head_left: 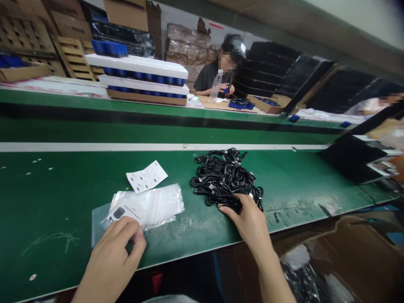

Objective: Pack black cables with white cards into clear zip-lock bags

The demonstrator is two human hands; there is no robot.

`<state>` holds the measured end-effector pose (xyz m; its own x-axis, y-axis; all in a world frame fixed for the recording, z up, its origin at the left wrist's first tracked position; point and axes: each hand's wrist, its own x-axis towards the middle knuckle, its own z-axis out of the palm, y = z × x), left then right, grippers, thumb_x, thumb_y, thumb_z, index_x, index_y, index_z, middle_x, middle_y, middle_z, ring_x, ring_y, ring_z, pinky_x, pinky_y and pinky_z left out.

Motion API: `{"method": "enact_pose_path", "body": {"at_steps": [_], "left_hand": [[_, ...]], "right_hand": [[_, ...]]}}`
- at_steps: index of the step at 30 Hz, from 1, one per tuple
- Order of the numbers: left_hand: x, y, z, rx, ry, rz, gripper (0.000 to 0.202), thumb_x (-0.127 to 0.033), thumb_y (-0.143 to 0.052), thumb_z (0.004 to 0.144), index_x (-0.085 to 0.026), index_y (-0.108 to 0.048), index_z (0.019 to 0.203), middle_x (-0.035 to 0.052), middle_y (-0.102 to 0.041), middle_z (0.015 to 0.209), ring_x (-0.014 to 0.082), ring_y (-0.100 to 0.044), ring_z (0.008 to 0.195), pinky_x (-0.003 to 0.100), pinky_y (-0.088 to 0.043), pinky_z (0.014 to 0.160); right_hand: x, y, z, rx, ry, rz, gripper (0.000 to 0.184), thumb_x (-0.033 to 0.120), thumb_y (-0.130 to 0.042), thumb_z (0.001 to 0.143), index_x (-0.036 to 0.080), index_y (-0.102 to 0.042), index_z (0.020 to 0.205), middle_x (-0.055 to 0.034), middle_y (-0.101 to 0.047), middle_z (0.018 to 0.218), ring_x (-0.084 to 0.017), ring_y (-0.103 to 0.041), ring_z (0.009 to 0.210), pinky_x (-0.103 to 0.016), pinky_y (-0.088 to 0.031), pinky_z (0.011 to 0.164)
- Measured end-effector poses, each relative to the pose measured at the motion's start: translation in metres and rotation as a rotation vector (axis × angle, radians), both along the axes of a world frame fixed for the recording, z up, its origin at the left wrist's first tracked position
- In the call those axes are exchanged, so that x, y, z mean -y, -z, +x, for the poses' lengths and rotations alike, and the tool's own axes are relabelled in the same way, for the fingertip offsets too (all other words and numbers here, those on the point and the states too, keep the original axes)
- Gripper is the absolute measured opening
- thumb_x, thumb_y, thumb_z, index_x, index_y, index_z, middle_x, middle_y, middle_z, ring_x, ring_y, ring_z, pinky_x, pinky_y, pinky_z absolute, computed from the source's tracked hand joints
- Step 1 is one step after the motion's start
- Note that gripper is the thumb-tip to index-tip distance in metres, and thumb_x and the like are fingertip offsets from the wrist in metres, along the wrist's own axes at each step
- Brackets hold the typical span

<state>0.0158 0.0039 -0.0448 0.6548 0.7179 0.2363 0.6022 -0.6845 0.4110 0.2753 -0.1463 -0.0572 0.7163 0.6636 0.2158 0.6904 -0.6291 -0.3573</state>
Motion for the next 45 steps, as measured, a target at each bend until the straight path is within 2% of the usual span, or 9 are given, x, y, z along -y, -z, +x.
{"method": "enact_pose_path", "body": {"at_steps": [6,13,19,23,27,30,33,39,45], "left_hand": [[0.0,0.0,-0.003,0.022,-0.006,-0.002,0.024,-0.028,-0.041,0.081,-0.022,-0.052,0.061,-0.0008,-0.06,0.066,0.0155,-0.058,0.062,0.025,-0.044,0.06],[0.0,0.003,-0.002,0.03,0.002,0.012,0.023,-0.026,-0.041,0.082,-0.021,-0.051,0.061,-0.0009,-0.06,0.066,0.0149,-0.056,0.062,0.024,-0.043,0.059],[-0.002,0.004,-0.005,0.034,0.017,0.035,0.024,-0.025,-0.042,0.082,-0.021,-0.052,0.061,-0.0003,-0.06,0.067,0.015,-0.056,0.063,0.024,-0.043,0.059],[-0.002,0.003,-0.007,0.021,0.015,0.009,0.025,-0.025,-0.04,0.083,-0.021,-0.052,0.061,-0.0009,-0.059,0.067,0.0144,-0.055,0.062,0.024,-0.043,0.058],[-0.003,-0.001,-0.006,0.009,0.005,-0.035,0.026,-0.026,-0.038,0.084,-0.021,-0.05,0.06,-0.0011,-0.058,0.067,0.0142,-0.055,0.06,0.025,-0.043,0.058],[-0.004,-0.002,-0.005,0.0,0.001,-0.082,0.027,-0.027,-0.038,0.084,-0.021,-0.049,0.06,-0.0012,-0.058,0.067,0.0142,-0.055,0.06,0.026,-0.043,0.058],[-0.004,-0.002,-0.007,0.005,-0.014,-0.12,0.027,-0.029,-0.038,0.085,-0.021,-0.048,0.061,-0.0013,-0.057,0.068,0.0145,-0.055,0.062,0.026,-0.043,0.059],[-0.005,-0.005,-0.011,0.055,-0.019,-0.214,0.03,-0.032,-0.035,0.09,-0.022,-0.046,0.064,-0.0022,-0.054,0.07,0.0132,-0.054,0.064,0.023,-0.043,0.06],[-0.006,-0.008,-0.014,0.089,-0.024,-0.32,0.029,-0.032,-0.035,0.093,-0.022,-0.049,0.069,-0.002,-0.056,0.077,0.0133,-0.057,0.072,0.024,-0.044,0.069]], "right_hand": [[0.005,-0.013,-0.01,0.006,0.007,-0.003,0.053,0.041,-0.069,0.075,0.013,-0.056,0.119,-0.0109,-0.056,0.103,-0.022,-0.063,0.071,-0.034,-0.052,0.06],[-0.002,-0.039,-0.005,0.057,-0.154,0.129,0.024,0.029,-0.053,0.087,0.015,-0.063,0.105,-0.0076,-0.06,0.092,-0.019,-0.061,0.068,-0.032,-0.051,0.066],[-0.029,-0.033,-0.016,0.105,-0.231,0.08,0.023,0.026,-0.067,0.076,0.017,-0.066,0.098,-0.0093,-0.057,0.094,-0.024,-0.061,0.069,-0.031,-0.044,0.051],[-0.034,-0.026,-0.013,0.048,-0.202,0.212,0.01,0.028,-0.062,0.08,0.018,-0.063,0.082,-0.0043,-0.058,0.084,-0.016,-0.055,0.057,-0.029,-0.044,0.052],[-0.036,-0.023,-0.008,-0.008,-0.093,0.428,0.025,0.031,-0.054,0.086,0.016,-0.053,0.105,-0.0005,-0.054,0.075,-0.013,-0.054,0.056,-0.027,-0.049,0.055],[-0.038,-0.026,-0.008,-0.195,-0.069,0.643,0.039,0.03,-0.055,0.086,0.019,-0.045,0.122,-0.003,-0.056,0.089,-0.013,-0.057,0.065,-0.026,-0.052,0.06],[-0.038,-0.032,-0.016,-0.619,-0.125,0.83,0.034,0.028,-0.066,0.079,0.025,-0.054,0.112,-0.0005,-0.058,0.092,-0.01,-0.059,0.066,-0.025,-0.054,0.064],[-0.042,-0.036,-0.074,-1.374,-0.313,0.75,0.032,0.026,-0.076,0.074,0.023,-0.054,0.097,0.0031,-0.065,0.081,-0.009,-0.064,0.071,-0.022,-0.056,0.068],[-0.049,-0.018,-0.126,-1.332,-0.341,0.649,0.022,0.022,-0.073,0.073,0.02,-0.055,0.086,0.0013,-0.068,0.078,-0.01,-0.064,0.07,-0.019,-0.052,0.064]]}}
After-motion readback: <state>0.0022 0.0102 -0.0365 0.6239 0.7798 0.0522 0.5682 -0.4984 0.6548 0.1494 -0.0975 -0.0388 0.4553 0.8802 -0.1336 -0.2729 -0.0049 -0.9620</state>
